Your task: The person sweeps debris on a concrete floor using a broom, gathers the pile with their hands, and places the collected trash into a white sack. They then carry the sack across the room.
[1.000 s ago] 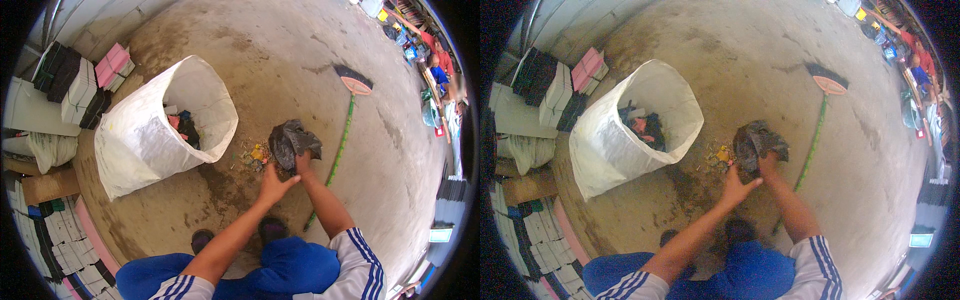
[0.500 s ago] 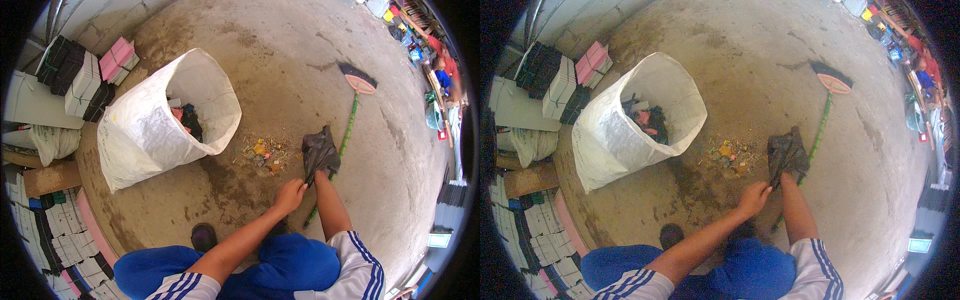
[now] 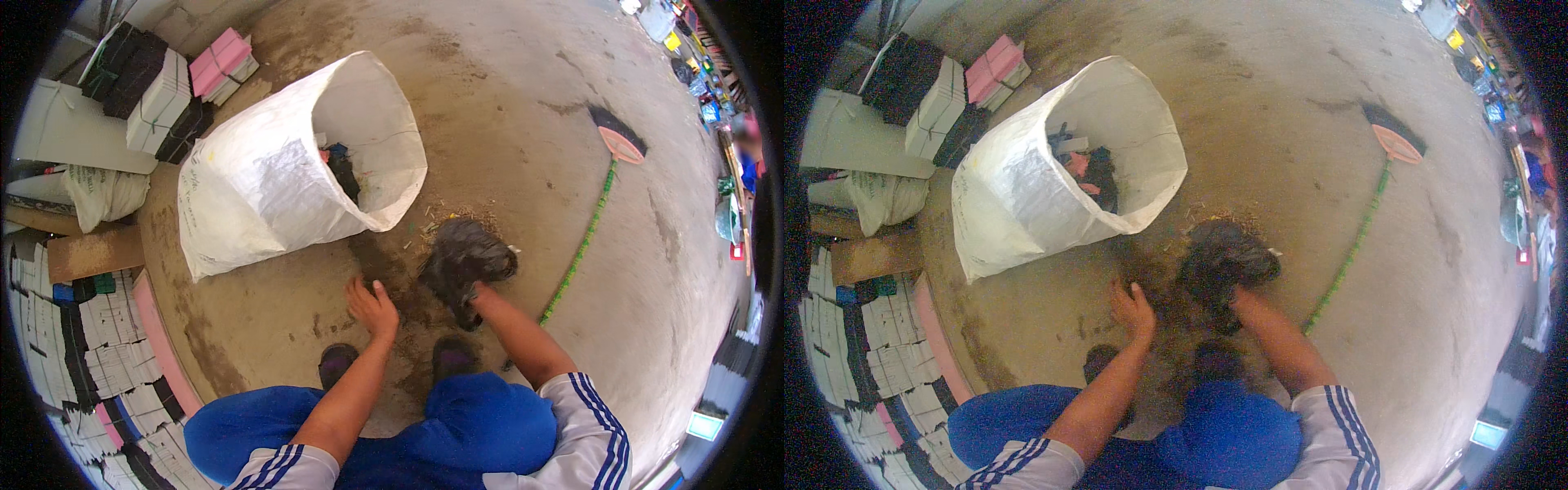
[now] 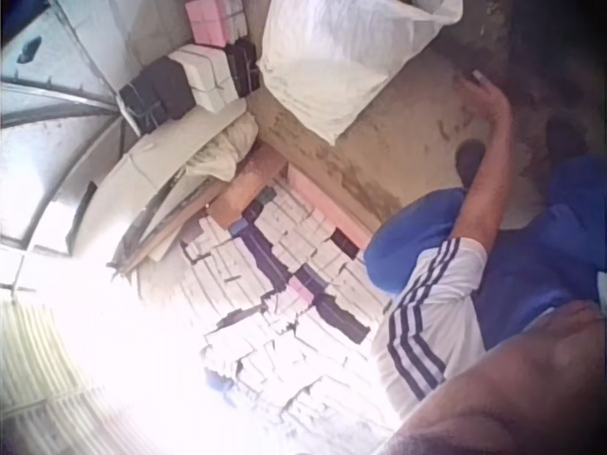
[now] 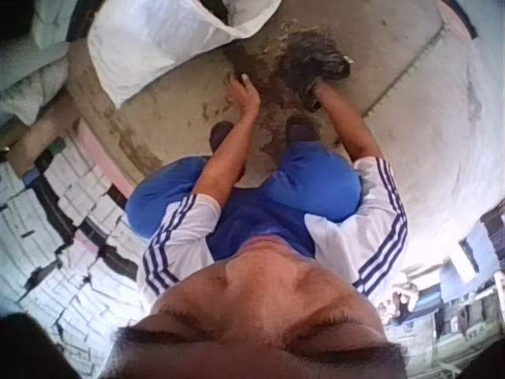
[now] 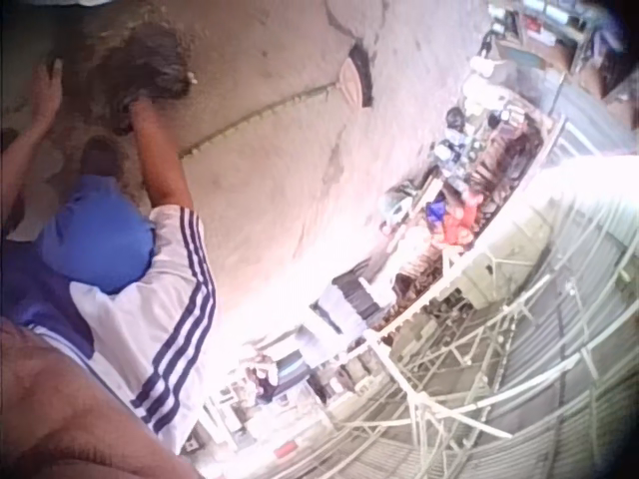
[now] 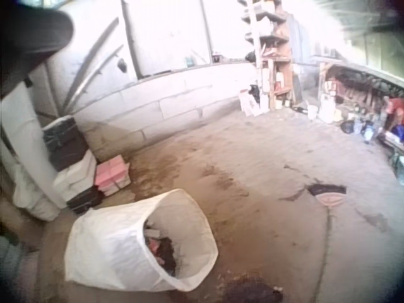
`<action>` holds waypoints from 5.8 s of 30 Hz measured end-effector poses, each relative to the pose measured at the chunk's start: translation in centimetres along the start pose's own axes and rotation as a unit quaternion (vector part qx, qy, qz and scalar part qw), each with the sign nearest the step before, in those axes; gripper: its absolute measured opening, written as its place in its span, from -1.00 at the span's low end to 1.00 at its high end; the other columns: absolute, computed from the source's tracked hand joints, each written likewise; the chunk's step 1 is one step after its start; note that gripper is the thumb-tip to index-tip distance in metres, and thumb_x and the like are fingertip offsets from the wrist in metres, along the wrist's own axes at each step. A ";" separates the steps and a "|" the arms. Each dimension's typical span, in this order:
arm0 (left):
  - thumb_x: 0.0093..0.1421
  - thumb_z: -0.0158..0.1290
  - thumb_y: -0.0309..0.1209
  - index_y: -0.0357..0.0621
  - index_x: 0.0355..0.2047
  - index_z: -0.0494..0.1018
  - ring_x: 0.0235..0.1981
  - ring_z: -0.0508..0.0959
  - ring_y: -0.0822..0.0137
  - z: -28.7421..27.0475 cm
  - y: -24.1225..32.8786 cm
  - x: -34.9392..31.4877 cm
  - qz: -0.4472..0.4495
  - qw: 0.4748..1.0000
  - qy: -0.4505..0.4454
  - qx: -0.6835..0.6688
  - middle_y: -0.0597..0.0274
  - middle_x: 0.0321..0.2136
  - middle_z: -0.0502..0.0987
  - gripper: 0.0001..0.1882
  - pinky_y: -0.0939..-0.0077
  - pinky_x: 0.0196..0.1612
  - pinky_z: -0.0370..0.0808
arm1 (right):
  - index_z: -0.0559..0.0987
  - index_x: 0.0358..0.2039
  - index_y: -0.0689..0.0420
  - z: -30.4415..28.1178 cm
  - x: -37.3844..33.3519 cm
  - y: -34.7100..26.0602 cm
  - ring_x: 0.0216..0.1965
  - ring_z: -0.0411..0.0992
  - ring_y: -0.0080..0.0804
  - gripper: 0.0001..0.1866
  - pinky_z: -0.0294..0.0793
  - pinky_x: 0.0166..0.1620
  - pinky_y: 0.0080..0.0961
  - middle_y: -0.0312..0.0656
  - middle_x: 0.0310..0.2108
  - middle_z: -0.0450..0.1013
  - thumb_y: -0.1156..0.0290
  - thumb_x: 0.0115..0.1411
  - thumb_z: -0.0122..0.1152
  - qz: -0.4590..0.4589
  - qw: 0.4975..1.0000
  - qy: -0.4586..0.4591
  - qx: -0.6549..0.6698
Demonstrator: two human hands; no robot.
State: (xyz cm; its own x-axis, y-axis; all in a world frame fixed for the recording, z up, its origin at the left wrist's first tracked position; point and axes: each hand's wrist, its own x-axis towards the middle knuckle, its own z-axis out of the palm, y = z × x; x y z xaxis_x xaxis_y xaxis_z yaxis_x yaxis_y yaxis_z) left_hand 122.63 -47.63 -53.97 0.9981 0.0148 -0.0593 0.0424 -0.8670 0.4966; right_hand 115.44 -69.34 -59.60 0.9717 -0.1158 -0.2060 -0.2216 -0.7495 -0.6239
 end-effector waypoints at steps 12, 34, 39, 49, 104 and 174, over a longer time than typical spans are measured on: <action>0.48 -0.53 0.14 -0.15 0.45 0.05 0.52 -0.26 -0.03 0.3 1.4 -0.6 0.002 0.990 -0.140 -0.030 0.04 0.50 -0.10 -0.24 -0.14 0.44 -0.36 | 0.34 0.33 0.06 4.3 5.8 -2.2 0.40 0.13 -0.04 -0.40 0.00 0.46 -0.13 -0.06 0.38 0.21 0.09 0.34 0.01 -0.066 0.994 0.070 -0.057; 0.44 -0.33 0.13 -0.27 0.45 -0.03 0.51 -0.16 -0.08 9.5 13.9 7.5 0.351 0.897 -0.254 0.083 -0.10 0.48 -0.08 -0.18 -0.12 0.47 -0.25 | 0.09 0.47 0.06 -7.1 -1.4 2.5 0.49 -0.12 -0.04 -0.27 -0.33 0.51 -0.10 -0.10 0.48 -0.02 -0.03 0.41 -0.10 0.190 0.976 0.103 -0.031; 0.45 -0.39 0.15 -0.27 0.45 -0.05 0.51 -0.16 -0.05 10.6 14.1 6.1 0.363 0.891 -0.270 0.034 -0.09 0.48 -0.09 -0.17 -0.10 0.47 -0.25 | -0.02 0.50 0.03 -4.5 1.0 5.8 0.54 -0.29 -0.14 -0.25 -0.40 0.52 -0.19 -0.17 0.54 -0.19 -0.07 0.45 -0.21 0.286 0.957 0.002 0.055; 0.45 -0.29 0.09 -0.35 0.43 -0.02 0.48 -0.05 -0.13 9.8 13.4 8.2 0.356 0.896 -0.259 -0.061 -0.17 0.43 0.03 -0.19 -0.05 0.47 -0.13 | 0.06 0.48 0.05 -6.4 4.7 4.1 0.50 -0.14 -0.19 -0.36 -0.21 0.50 -0.23 -0.24 0.50 -0.05 0.00 0.51 -0.36 0.220 0.971 0.001 0.094; 0.22 0.20 -0.28 -0.41 -0.29 0.55 -0.24 0.67 0.15 3.6 9.1 4.5 0.167 0.925 -0.109 -0.322 -0.02 -0.33 0.68 -0.67 0.26 -0.20 0.51 | 0.39 0.23 0.17 -3.8 29.8 -16.6 0.20 0.32 -0.24 -0.44 0.28 0.29 -0.32 -0.16 0.21 0.37 0.14 0.33 0.16 -0.112 0.947 0.068 0.294; 0.46 -0.40 0.09 -0.05 0.41 0.02 0.23 0.37 0.01 -5.5 12.6 19.5 0.009 0.839 -0.014 -0.543 -0.06 0.31 0.31 -0.32 -0.03 0.35 0.07 | 0.51 0.17 0.14 -4.0 26.1 -7.9 0.30 0.31 -0.03 -0.55 0.20 0.34 -0.12 0.03 0.23 0.40 0.28 0.34 -0.05 0.124 0.975 -0.082 0.164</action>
State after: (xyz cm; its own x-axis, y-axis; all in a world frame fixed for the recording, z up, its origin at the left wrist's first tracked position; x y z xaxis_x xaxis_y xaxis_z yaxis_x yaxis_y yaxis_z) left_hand 142.89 -55.56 -44.10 0.9982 -0.0187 -0.0568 0.0584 0.0994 0.9933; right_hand 142.91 -69.09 -57.05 0.8650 -0.1408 -0.4815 -0.4879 -0.4595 -0.7421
